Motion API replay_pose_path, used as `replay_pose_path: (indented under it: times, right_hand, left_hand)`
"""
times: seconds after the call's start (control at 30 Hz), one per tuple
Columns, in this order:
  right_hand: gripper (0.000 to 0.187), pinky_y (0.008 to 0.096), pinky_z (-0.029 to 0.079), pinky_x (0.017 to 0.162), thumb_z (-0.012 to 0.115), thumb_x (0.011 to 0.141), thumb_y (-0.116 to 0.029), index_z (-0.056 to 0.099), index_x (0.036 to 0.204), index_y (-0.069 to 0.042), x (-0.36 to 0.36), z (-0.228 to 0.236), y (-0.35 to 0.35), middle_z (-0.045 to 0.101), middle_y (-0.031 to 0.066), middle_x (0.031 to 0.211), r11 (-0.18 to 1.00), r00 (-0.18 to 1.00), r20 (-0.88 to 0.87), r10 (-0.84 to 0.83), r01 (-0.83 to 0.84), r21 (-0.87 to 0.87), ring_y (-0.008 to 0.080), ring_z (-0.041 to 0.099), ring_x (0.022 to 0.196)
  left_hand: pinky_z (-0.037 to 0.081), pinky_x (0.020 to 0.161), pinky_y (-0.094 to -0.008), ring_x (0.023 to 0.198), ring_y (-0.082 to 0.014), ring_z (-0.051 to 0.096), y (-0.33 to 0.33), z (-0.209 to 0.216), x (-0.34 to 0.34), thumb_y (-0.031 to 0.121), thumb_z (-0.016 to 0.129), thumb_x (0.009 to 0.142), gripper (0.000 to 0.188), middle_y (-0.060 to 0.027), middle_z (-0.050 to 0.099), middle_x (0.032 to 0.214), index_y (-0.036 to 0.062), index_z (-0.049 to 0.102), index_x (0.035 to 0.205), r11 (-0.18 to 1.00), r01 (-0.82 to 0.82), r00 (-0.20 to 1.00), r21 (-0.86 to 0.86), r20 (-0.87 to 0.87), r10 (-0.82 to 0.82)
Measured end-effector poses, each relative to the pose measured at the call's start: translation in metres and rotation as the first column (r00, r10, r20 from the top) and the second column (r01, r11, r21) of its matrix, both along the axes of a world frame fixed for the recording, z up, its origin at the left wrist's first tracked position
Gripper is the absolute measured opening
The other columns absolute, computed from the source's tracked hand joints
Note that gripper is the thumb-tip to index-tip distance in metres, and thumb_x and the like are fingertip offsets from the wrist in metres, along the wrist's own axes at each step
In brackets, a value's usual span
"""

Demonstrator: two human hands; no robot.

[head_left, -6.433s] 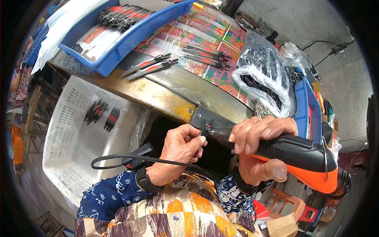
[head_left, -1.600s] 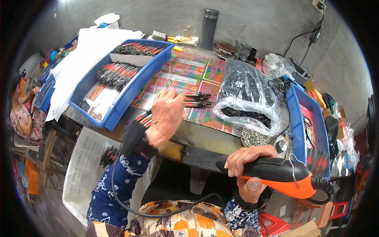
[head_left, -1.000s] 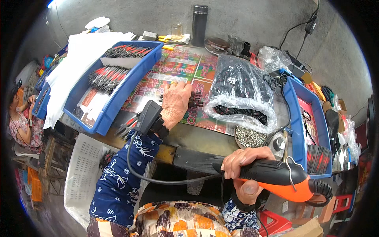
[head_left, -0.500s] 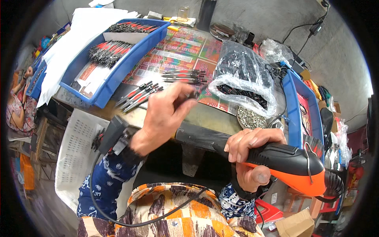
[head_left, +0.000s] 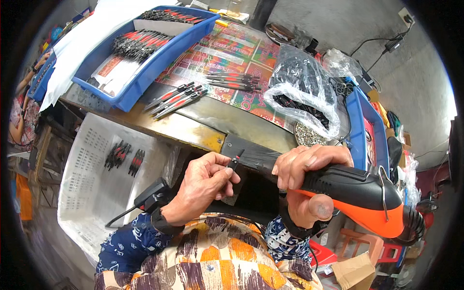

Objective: The person repeatedly picks up thin black wires with red tips from a white basket and uses a soldering iron to heat the tip of each wire. After soldering, the person places the wire on the table. The process is repeated for multiple wires throughout the clip.

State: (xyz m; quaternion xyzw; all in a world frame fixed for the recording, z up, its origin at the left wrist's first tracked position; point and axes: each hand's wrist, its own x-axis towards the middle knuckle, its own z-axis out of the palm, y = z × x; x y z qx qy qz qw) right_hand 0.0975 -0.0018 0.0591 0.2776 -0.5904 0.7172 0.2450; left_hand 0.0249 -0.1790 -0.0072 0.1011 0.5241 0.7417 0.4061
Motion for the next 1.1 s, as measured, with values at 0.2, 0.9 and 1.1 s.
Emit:
replay_pose_path:
  times: [0.2,0.9,1.1]
  right_hand:
    - [0.055,0.0351,0.047,0.07,0.08,0.067,-0.006,0.043,0.107,0.001,-0.012,-0.004,-0.004,0.056,0.0113,0.076,0.999,0.999,-0.038,0.032,-0.031,0.021,0.0206,0.055,0.071]
    - [0.073,0.0318,0.045,0.048,0.067,0.065,-0.067,0.042,0.093,-0.005,-0.025,-0.011,-0.024,0.044,0.0024,0.056,0.941,0.94,0.059,-0.337,0.338,-0.008,0.0151,0.048,0.044]
    - [0.072,0.0316,0.046,0.048,0.066,0.065,-0.067,0.042,0.093,-0.005,-0.026,-0.012,-0.022,0.046,0.0024,0.057,0.95,0.95,0.027,-0.311,0.311,0.002,0.0151,0.049,0.044]
  left_hand:
    - [0.047,0.048,-0.0207,0.06,-0.0105,0.058,0.01,-0.011,0.004,0.006,0.055,0.089,0.017,-0.0107,0.062,0.081,-0.0022,0.049,0.102,0.998,-0.066,0.977,0.002,0.204,0.064]
    - [0.039,0.043,-0.0176,0.055,-0.0067,0.051,0.02,-0.018,0.009,0.008,0.059,0.088,0.009,-0.0064,0.061,0.077,0.0017,0.053,0.091,0.992,-0.124,0.969,-0.026,0.21,0.127]
    - [0.038,0.042,-0.0174,0.054,-0.0059,0.05,0.02,-0.017,0.01,0.008,0.06,0.087,0.009,-0.0054,0.061,0.076,0.002,0.054,0.091,0.991,-0.132,0.969,-0.019,0.209,0.133]
